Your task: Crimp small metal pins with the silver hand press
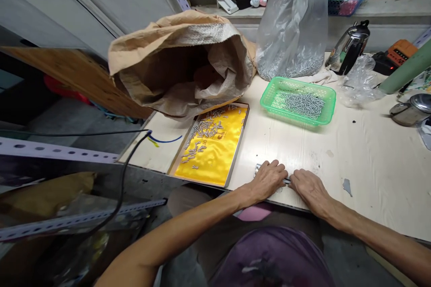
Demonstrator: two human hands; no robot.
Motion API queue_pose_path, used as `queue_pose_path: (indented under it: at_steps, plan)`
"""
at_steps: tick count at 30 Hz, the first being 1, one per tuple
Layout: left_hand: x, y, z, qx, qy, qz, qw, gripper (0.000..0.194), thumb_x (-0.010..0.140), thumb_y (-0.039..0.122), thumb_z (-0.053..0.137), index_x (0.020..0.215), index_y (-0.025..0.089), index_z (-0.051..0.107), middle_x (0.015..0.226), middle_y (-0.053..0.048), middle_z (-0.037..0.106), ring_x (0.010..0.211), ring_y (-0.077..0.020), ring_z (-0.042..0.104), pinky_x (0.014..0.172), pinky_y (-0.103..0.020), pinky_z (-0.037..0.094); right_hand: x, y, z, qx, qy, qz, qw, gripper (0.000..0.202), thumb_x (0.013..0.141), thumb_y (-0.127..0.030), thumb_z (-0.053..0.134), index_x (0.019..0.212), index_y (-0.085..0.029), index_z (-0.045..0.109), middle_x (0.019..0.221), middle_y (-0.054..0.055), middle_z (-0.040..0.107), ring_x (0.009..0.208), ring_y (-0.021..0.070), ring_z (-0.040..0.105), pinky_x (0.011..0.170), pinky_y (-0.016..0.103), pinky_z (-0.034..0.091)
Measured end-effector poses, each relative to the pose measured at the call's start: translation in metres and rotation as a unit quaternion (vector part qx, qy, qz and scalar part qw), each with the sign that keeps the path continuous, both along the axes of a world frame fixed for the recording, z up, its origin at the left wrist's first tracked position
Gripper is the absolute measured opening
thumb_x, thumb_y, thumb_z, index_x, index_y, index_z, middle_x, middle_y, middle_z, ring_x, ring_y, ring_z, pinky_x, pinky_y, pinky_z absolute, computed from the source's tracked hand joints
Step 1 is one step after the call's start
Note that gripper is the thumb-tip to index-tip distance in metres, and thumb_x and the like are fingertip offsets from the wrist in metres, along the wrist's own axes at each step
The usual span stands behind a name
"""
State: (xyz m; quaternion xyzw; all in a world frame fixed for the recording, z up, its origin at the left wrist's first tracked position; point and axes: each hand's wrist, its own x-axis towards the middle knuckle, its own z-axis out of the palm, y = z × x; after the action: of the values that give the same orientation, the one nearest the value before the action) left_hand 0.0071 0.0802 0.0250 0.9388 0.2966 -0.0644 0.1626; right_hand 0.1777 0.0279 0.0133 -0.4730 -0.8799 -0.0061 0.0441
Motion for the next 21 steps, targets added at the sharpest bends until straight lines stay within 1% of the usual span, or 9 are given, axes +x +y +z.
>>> queue_pose_path:
  at_steps: [3,5,7,10,12,14,17,19,21]
  plan:
    - [0.001,-0.002,0.000,0.002,0.001,-0.002,1.000,0.010,0.089,0.026,0.052,0.089,0.018,0.057,0.090,-0.005,0.057,0.095,-0.0226,0.050,0.075,-0.033,0.040,-0.001,-0.003,-0.003,0.021,0.002,0.001,1.000,0.025,0.087,-0.004,0.044,0.068,-0.018,0.053,0.064,0.002,0.050,0.061,0.0166,0.046,0.056,0.030,0.028]
    - [0.001,-0.001,0.002,0.003,-0.004,0.006,1.000,0.011,0.088,0.028,0.054,0.092,0.018,0.057,0.091,-0.005,0.057,0.095,-0.0230,0.050,0.075,-0.033,0.042,0.001,-0.003,-0.001,0.019,0.008,-0.002,1.000,0.020,0.088,-0.008,0.046,0.073,-0.017,0.055,0.066,0.002,0.051,0.064,0.0174,0.047,0.057,0.030,0.031]
    - [0.000,0.001,0.003,0.005,-0.017,0.025,1.000,0.022,0.085,0.031,0.058,0.103,0.018,0.055,0.095,-0.006,0.057,0.096,-0.0238,0.051,0.076,-0.034,0.043,0.006,0.001,0.005,0.005,0.019,-0.009,1.000,0.007,0.088,-0.018,0.051,0.087,-0.015,0.058,0.074,0.005,0.055,0.070,0.0195,0.050,0.061,0.030,0.034]
    - [-0.003,-0.006,-0.001,0.017,-0.056,0.077,0.995,0.047,0.082,0.032,0.063,0.121,0.016,0.044,0.109,-0.011,0.056,0.103,-0.0262,0.052,0.081,-0.038,0.046,0.016,0.012,0.014,-0.023,0.036,-0.007,0.999,0.035,0.085,-0.037,0.057,0.111,-0.013,0.054,0.091,0.010,0.059,0.082,0.0230,0.052,0.069,0.033,0.039]
    - [-0.004,-0.018,-0.009,0.039,-0.093,0.104,0.989,0.051,0.083,0.029,0.061,0.126,0.014,0.039,0.122,-0.015,0.052,0.113,-0.0281,0.049,0.090,-0.042,0.044,0.022,0.020,0.016,-0.031,0.038,-0.007,0.999,0.041,0.087,-0.042,0.053,0.116,-0.014,0.052,0.099,0.011,0.060,0.086,0.0243,0.052,0.075,0.036,0.040]
    - [-0.003,-0.036,-0.018,0.063,-0.130,0.098,0.985,0.049,0.086,0.027,0.056,0.129,0.013,0.037,0.133,-0.017,0.045,0.125,-0.0289,0.041,0.100,-0.043,0.038,0.024,0.027,0.014,-0.025,0.033,-0.022,0.999,0.035,0.090,-0.039,0.047,0.116,-0.016,0.053,0.103,0.012,0.060,0.088,0.0248,0.052,0.077,0.038,0.039]
    - [0.000,-0.061,-0.030,0.069,-0.173,0.069,0.980,0.048,0.090,0.035,0.049,0.131,0.014,0.036,0.139,-0.015,0.042,0.135,-0.0269,0.029,0.108,-0.043,0.032,0.022,0.035,0.009,-0.012,0.037,-0.038,0.999,0.026,0.091,-0.026,0.045,0.113,-0.014,0.055,0.105,0.012,0.059,0.089,0.0241,0.051,0.076,0.036,0.039]
    - [0.003,-0.072,-0.034,0.056,-0.191,0.076,0.977,0.051,0.090,0.043,0.046,0.132,0.015,0.037,0.138,-0.015,0.044,0.136,-0.0253,0.026,0.109,-0.043,0.030,0.019,0.040,0.006,-0.011,0.043,-0.036,0.998,0.022,0.089,-0.021,0.048,0.108,-0.014,0.056,0.101,0.011,0.059,0.088,0.0233,0.050,0.075,0.034,0.038]
    - [0.005,-0.077,-0.037,0.040,-0.201,0.085,0.975,0.055,0.089,0.047,0.045,0.132,0.014,0.038,0.136,-0.015,0.046,0.136,-0.0250,0.028,0.110,-0.043,0.029,0.016,0.047,0.006,-0.013,0.037,-0.027,0.999,0.016,0.088,-0.019,0.049,0.100,-0.015,0.059,0.095,0.009,0.060,0.086,0.0222,0.050,0.073,0.033,0.037]
